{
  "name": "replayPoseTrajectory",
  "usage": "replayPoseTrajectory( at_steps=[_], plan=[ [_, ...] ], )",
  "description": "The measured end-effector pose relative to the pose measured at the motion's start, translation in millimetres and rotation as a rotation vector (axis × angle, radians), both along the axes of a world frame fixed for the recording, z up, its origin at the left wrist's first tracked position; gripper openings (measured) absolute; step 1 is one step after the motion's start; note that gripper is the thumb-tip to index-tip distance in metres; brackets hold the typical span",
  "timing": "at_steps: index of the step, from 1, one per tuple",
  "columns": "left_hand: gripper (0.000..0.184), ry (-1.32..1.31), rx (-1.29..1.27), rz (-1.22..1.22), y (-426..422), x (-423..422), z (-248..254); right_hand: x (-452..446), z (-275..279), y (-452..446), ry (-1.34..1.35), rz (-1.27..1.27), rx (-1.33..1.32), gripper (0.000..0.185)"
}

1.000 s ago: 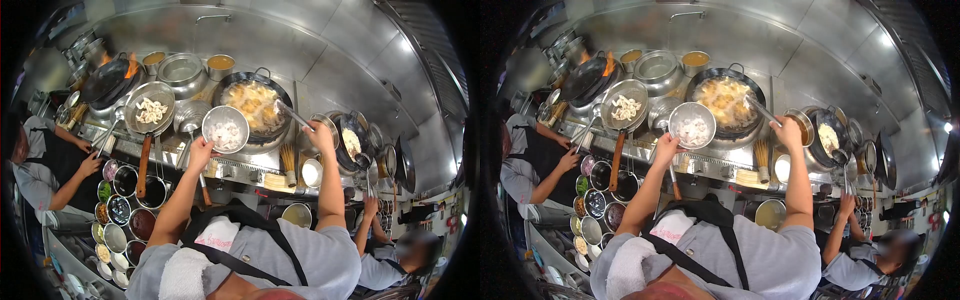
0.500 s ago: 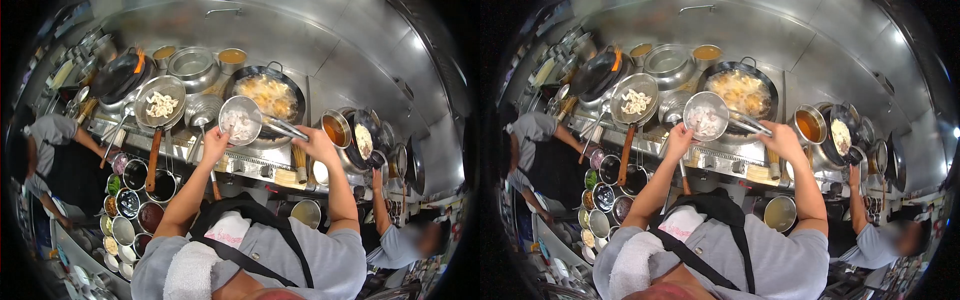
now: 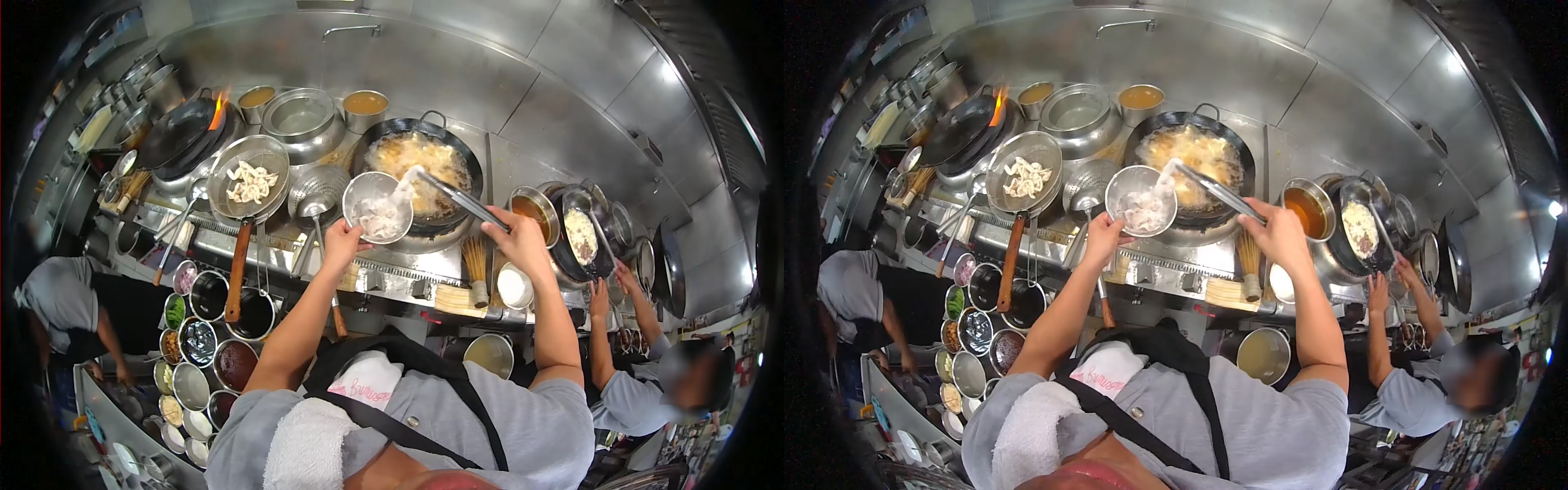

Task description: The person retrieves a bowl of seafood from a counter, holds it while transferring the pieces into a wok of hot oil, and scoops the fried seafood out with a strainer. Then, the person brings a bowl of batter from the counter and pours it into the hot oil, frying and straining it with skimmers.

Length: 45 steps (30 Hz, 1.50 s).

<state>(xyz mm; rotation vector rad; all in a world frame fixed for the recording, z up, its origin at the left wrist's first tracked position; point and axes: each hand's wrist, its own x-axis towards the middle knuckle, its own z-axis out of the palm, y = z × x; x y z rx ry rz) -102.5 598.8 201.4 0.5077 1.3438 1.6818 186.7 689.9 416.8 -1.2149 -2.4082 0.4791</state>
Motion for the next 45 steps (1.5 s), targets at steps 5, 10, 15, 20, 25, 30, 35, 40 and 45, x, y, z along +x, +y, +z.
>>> replayPoseTrajectory(
  at_steps=[5, 10, 15, 20, 25, 30, 35, 40, 45],
  plan=[
    [0.009, 0.018, -0.027, 0.014, -4.8, -1.9, 6.8, 22.8, 21.4, 42.8, 0.023, -0.129, 0.154, 0.040],
    [0.012, 0.026, -0.003, 0.022, -11.8, -4.4, 9.7, 22.1, -7.1, 105.8, -0.076, -0.205, 0.218, 0.040],
    [0.014, 0.022, 0.047, -0.004, -26.2, -5.6, 16.8, 9.0, -128.6, 218.7, -0.140, -0.247, -0.012, 0.038],
    [0.010, 0.013, 0.103, 0.074, -31.2, -10.5, 31.2, -3.9, -113.4, 205.2, 0.326, -0.354, -0.651, 0.040],
    [0.010, 0.134, 0.082, 0.085, -36.1, -14.1, 35.4, -14.5, -39.4, 130.7, 0.137, 0.046, -0.241, 0.047],
    [0.007, 0.237, 0.127, 0.035, -26.0, -8.2, 27.4, -41.6, -27.6, 19.3, -0.276, 0.274, 0.128, 0.045],
    [0.011, 0.096, 0.084, 0.014, -21.9, -7.7, 29.6, -51.6, -61.3, 3.2, -0.332, 0.236, 0.039, 0.041],
    [0.009, -0.107, -0.001, 0.036, -18.1, -17.8, 8.6, -19.9, -65.5, 14.0, 0.130, 0.155, -0.239, 0.039],
    [0.009, -0.124, 0.004, 0.054, -18.2, -7.5, 7.3, 2.7, -18.4, 12.9, 0.026, -0.074, -0.240, 0.041]
  ],
)
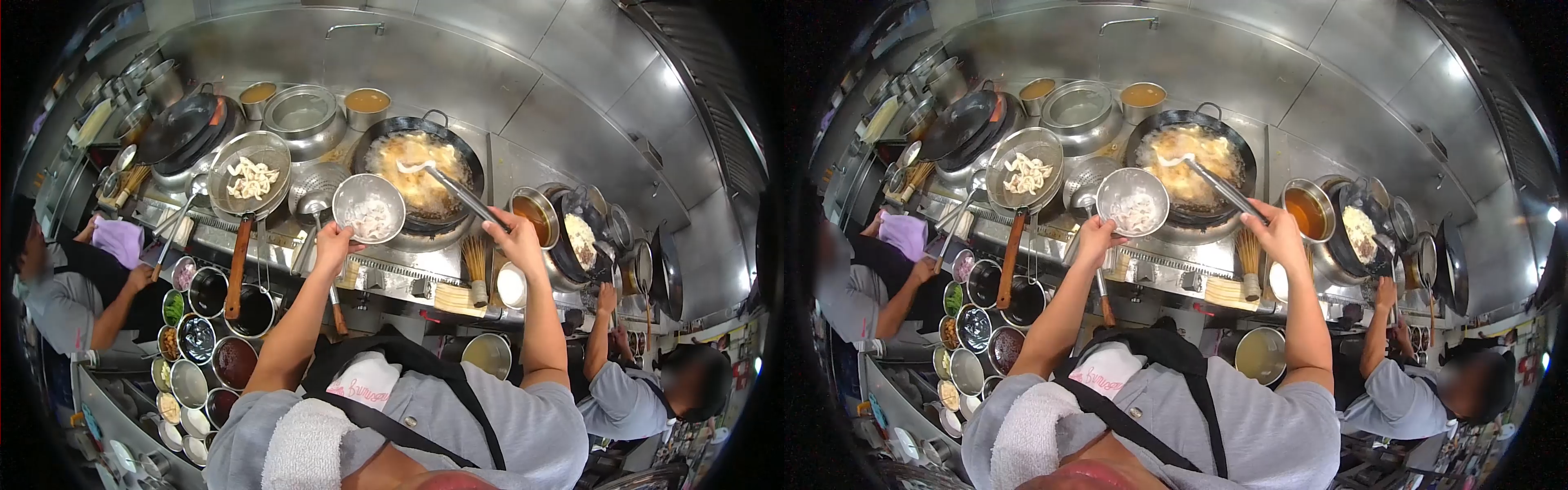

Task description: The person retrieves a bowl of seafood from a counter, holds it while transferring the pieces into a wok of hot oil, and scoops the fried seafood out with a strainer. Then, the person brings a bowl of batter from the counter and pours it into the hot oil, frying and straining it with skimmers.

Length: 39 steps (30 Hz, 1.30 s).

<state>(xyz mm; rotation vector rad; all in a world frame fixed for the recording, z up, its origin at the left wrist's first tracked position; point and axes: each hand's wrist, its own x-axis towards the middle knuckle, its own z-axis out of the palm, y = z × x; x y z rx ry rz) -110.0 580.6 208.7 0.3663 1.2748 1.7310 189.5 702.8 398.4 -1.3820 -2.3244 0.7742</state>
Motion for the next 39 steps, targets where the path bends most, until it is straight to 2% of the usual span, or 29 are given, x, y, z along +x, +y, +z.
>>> replayPoseTrajectory(
  at_steps=[3, 4, 6, 9, 12, 15, 20, 23, 24, 26, 30, 32, 34, 39],
  plan=[
    [0.009, 0.015, 0.025, -0.004, -2.7, -0.5, 4.5, 5.3, -10.6, 15.1, -0.134, -0.034, 0.072, 0.042],
    [0.009, 0.053, 0.029, 0.000, -2.6, -2.4, 5.1, 8.9, -26.6, 25.0, -0.134, -0.032, 0.073, 0.042],
    [0.008, 0.088, 0.033, 0.010, -4.0, -5.7, 6.8, 15.3, -71.6, 50.0, -0.217, 0.033, 0.238, 0.042],
    [0.012, 0.190, 0.057, -0.039, -7.2, -11.3, 10.6, 15.2, -94.4, 60.0, -0.262, -0.025, 0.157, 0.044],
    [0.007, 0.209, 0.088, -0.020, -9.8, -12.5, 9.7, 9.4, -81.7, 50.6, -0.310, -0.027, 0.188, 0.044],
    [0.014, 0.279, 0.089, -0.010, -11.0, -11.3, 17.5, 8.6, -71.7, 49.2, -0.302, -0.090, 0.393, 0.045],
    [0.013, 0.330, 0.114, 0.009, -8.1, -8.8, 18.1, -14.2, -17.1, 6.8, -0.242, -0.023, 0.385, 0.044],
    [0.011, 0.375, 0.134, 0.009, -7.9, -2.6, 22.1, -28.5, -6.4, -25.4, -0.219, 0.269, 0.320, 0.044],
    [0.010, 0.348, 0.163, 0.009, -6.3, 1.8, 23.9, -32.9, -21.4, -30.6, -0.183, 0.328, 0.405, 0.044],
    [0.009, 0.323, 0.190, -0.003, -2.5, 5.0, 19.1, -47.0, -42.0, -39.5, -0.282, 0.355, 0.407, 0.041],
    [0.007, 0.331, 0.104, -0.039, -1.9, 4.6, 11.3, -51.2, -52.5, -40.8, -0.171, 0.378, 0.315, 0.038],
    [0.009, 0.306, 0.079, -0.016, -2.5, 6.2, 10.6, -45.6, -37.6, -43.7, -0.066, 0.286, 0.149, 0.039],
    [0.009, 0.214, 0.090, 0.010, -0.1, 5.2, 2.0, -37.1, -9.6, -45.2, -0.025, 0.193, 0.148, 0.039],
    [0.010, 0.177, 0.078, -0.013, 2.6, 4.2, -0.5, -0.3, 21.3, -11.5, 0.034, 0.070, 0.240, 0.042]
  ],
)
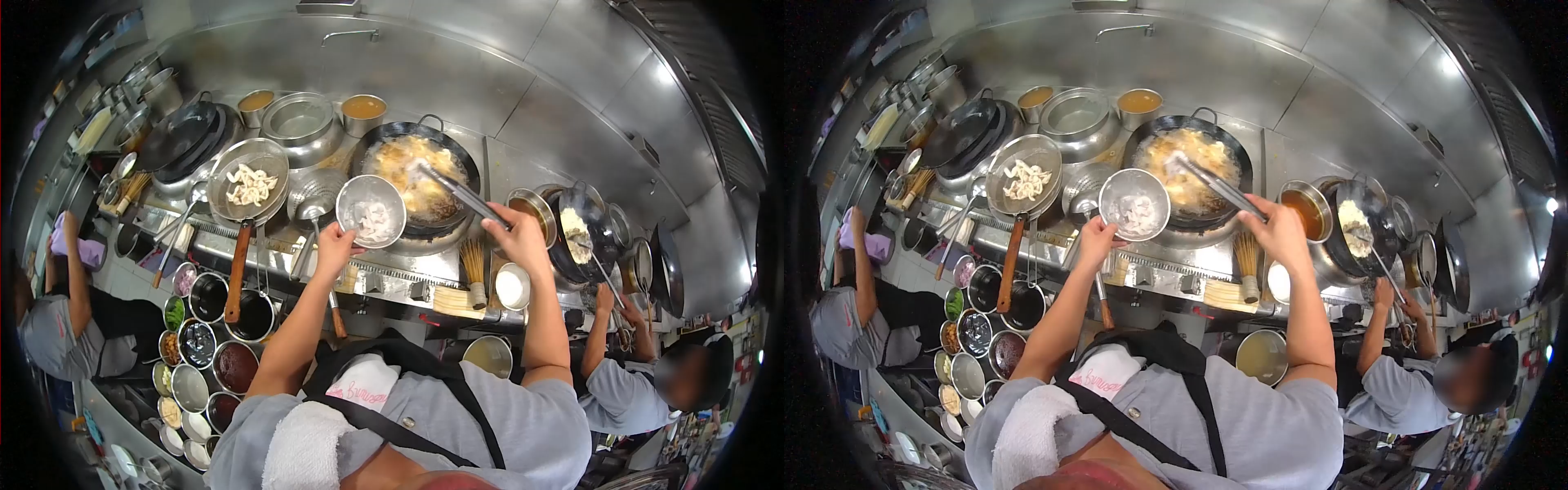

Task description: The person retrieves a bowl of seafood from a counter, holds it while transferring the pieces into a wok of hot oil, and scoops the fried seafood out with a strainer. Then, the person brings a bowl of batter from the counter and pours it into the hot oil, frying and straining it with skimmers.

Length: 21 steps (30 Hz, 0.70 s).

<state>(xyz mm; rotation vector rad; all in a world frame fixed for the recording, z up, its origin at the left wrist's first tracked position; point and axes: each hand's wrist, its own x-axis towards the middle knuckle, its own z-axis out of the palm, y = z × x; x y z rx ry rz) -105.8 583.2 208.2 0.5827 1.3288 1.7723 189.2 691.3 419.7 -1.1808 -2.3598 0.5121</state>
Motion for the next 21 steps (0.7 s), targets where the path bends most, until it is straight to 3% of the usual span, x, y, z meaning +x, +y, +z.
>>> replayPoseTrajectory(
  at_steps=[4, 10, 12, 13, 15, 18, 20, 21],
  plan=[
    [0.004, -0.021, -0.002, 0.027, -3.1, 3.9, 17.0, 19.8, -4.8, 37.6, -0.091, -0.124, 0.044, 0.040],
    [0.010, 0.007, 0.047, 0.043, -4.4, 14.2, 28.5, 26.3, -113.7, 145.0, -0.319, -0.256, 0.207, 0.043],
    [0.011, 0.033, 0.054, 0.066, -8.9, 22.5, 41.2, 32.5, -148.0, 178.8, -0.101, -0.206, -0.208, 0.051],
    [0.011, 0.031, 0.060, 0.076, -8.0, 25.4, 44.5, 36.5, -150.8, 187.6, -0.103, -0.196, -0.201, 0.051],
    [0.006, -0.010, 0.045, 0.147, -8.9, 28.7, 47.7, 40.0, -158.6, 204.5, 0.162, -0.161, -0.242, 0.057],
    [0.011, 0.038, 0.050, 0.159, -3.3, 31.6, 41.9, 30.4, -83.0, 157.6, 0.225, -0.064, -0.227, 0.054],
    [0.015, 0.079, 0.049, 0.157, -2.0, 34.1, 38.9, 21.4, -61.1, 135.1, 0.232, -0.005, -0.211, 0.052],
    [0.015, 0.113, 0.081, 0.159, 0.7, 33.5, 30.5, 18.2, -55.0, 120.8, 0.222, 0.151, -0.093, 0.050]
  ],
)
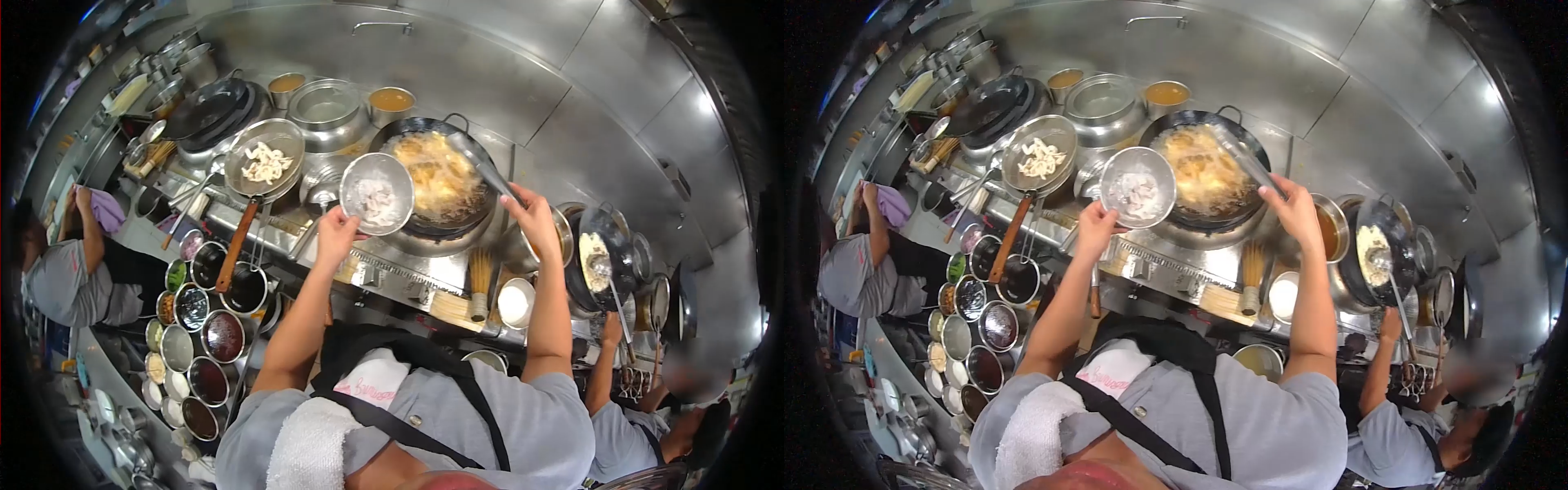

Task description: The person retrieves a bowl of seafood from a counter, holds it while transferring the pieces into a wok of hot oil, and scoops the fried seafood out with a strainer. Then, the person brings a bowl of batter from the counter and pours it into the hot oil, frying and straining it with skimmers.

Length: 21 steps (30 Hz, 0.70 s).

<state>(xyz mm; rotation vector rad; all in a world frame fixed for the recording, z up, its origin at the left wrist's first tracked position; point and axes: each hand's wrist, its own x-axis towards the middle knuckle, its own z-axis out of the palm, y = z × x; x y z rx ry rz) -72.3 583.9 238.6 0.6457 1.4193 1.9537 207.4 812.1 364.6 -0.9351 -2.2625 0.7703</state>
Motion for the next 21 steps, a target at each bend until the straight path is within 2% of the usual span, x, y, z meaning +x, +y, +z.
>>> replayPoseTrajectory(
  at_steps=[1, 2, 4, 6, 8, 10, 11, 12, 14, 17, 21],
  plan=[
    [0.014, 0.032, -0.013, 0.003, 1.6, -1.2, -5.3, -2.2, 8.0, -15.3, 0.008, 0.134, 0.139, 0.049],
    [0.014, 0.063, -0.025, 0.000, 2.7, -1.5, -8.4, -7.2, 22.4, -37.8, 0.016, 0.127, 0.127, 0.049],
    [0.013, 0.131, -0.016, -0.020, 2.4, 2.7, 7.8, -22.5, 41.5, -85.6, -0.393, 0.133, 0.098, 0.046],
    [0.012, 0.212, 0.001, -0.057, 5.3, -3.2, 15.0, -36.9, 24.0, -105.7, -0.456, 0.181, 0.171, 0.043],
    [0.011, 0.242, 0.026, -0.083, 8.6, -8.6, 7.0, -54.4, -8.8, -115.7, -0.491, 0.121, 0.239, 0.041],
    [0.010, 0.209, 0.064, -0.107, 10.7, -11.0, 9.6, -70.3, -31.1, -121.3, -0.420, 0.047, 0.259, 0.040],
    [0.011, 0.144, 0.001, -0.092, 11.3, -15.5, 9.5, -74.8, -28.5, -126.2, -0.406, 0.061, 0.246, 0.038],
    [0.011, 0.076, -0.062, -0.073, 12.1, -21.3, 8.1, -77.3, -28.3, -129.9, -0.389, 0.042, 0.197, 0.038],
    [0.006, 0.017, -0.032, -0.067, 11.6, -36.2, -13.1, -80.2, -22.2, -137.7, -0.278, 0.003, 0.071, 0.037],
    [0.018, -0.027, -0.059, -0.071, 9.2, -52.0, -28.4, -76.1, 10.9, -144.8, -0.267, -0.074, -0.031, 0.039],
    [0.020, -0.098, -0.021, -0.078, 4.8, -58.1, -34.3, -58.4, 33.5, -136.5, -0.137, -0.140, 0.060, 0.041]
  ],
)
